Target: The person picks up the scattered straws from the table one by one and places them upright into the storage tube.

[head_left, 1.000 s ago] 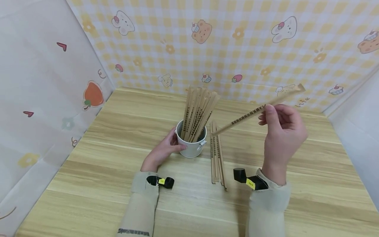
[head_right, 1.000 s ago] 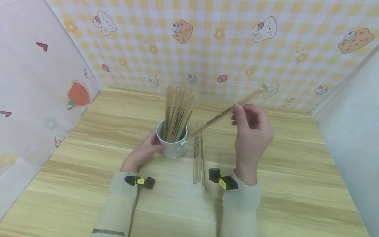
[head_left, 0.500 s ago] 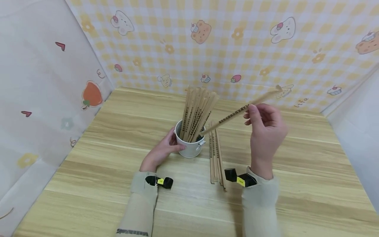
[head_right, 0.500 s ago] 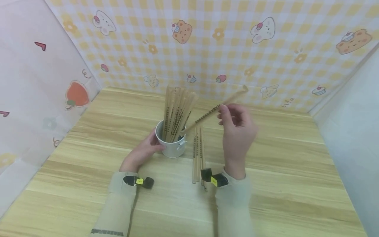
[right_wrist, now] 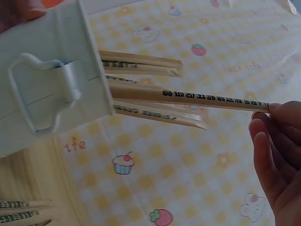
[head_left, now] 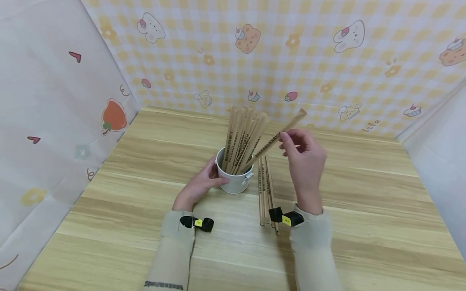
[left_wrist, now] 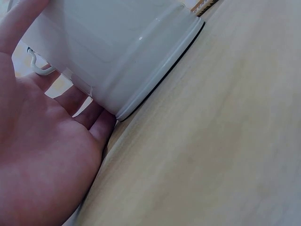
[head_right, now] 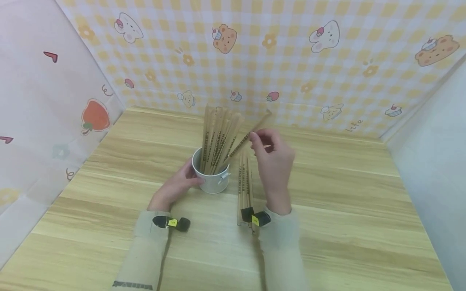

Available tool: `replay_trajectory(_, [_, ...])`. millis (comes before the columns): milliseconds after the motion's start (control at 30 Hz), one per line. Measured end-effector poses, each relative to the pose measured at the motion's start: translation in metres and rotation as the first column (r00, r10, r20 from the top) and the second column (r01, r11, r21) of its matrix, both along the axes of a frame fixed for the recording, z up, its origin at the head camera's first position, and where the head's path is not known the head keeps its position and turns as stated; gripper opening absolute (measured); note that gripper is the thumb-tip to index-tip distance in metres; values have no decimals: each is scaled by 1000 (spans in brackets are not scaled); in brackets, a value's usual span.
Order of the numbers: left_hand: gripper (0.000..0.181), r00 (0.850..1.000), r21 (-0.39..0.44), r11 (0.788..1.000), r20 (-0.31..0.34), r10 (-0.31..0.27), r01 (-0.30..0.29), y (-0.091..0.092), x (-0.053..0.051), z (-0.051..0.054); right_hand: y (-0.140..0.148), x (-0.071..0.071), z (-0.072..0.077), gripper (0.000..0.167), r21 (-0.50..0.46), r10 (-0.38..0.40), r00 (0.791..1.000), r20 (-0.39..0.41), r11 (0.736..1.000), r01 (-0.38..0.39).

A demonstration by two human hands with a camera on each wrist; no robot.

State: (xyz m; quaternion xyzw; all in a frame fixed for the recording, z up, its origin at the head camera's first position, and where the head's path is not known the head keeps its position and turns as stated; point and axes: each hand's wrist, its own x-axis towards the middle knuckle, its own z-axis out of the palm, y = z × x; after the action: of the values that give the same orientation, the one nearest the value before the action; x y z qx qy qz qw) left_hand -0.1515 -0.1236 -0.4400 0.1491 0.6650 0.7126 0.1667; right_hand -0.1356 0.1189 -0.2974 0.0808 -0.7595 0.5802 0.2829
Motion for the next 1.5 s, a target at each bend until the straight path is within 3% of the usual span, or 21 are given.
replay_trajectory(267, [86,1000,10,1000,5,-4,4,1,7,16,-11,-8,-13,16,115,13,998,56,993,-19])
replay_trajectory(500, [85,1000,-2,1000,2,4,-4,0,1,0,-5,-26,-44,23,153,30,993,113,987,-47])
replay_trajectory(767, [86,1000,-10,1000,9,23,-22,0,0,-6,-9,-28,-50,22,198,46,987,152,977,-76])
replay_trajectory(1067, [86,1000,-7,1000,4,-1,1,2,8,18,-10,-31,-56,20,236,53,984,170,967,-93])
replay_trajectory(1167, [87,1000,-17,1000,17,1,-1,2,8,19,-9,-32,-58,19,246,49,983,178,965,-93])
replay_trajectory(1267, [88,1000,-22,1000,21,5,-5,1,7,16,-10,-33,-59,20,250,46,979,196,963,-96])
replay_trajectory(1500, [86,1000,-45,999,12,23,-22,0,1,-1,-11,-34,-61,19,276,36,979,198,957,-91])
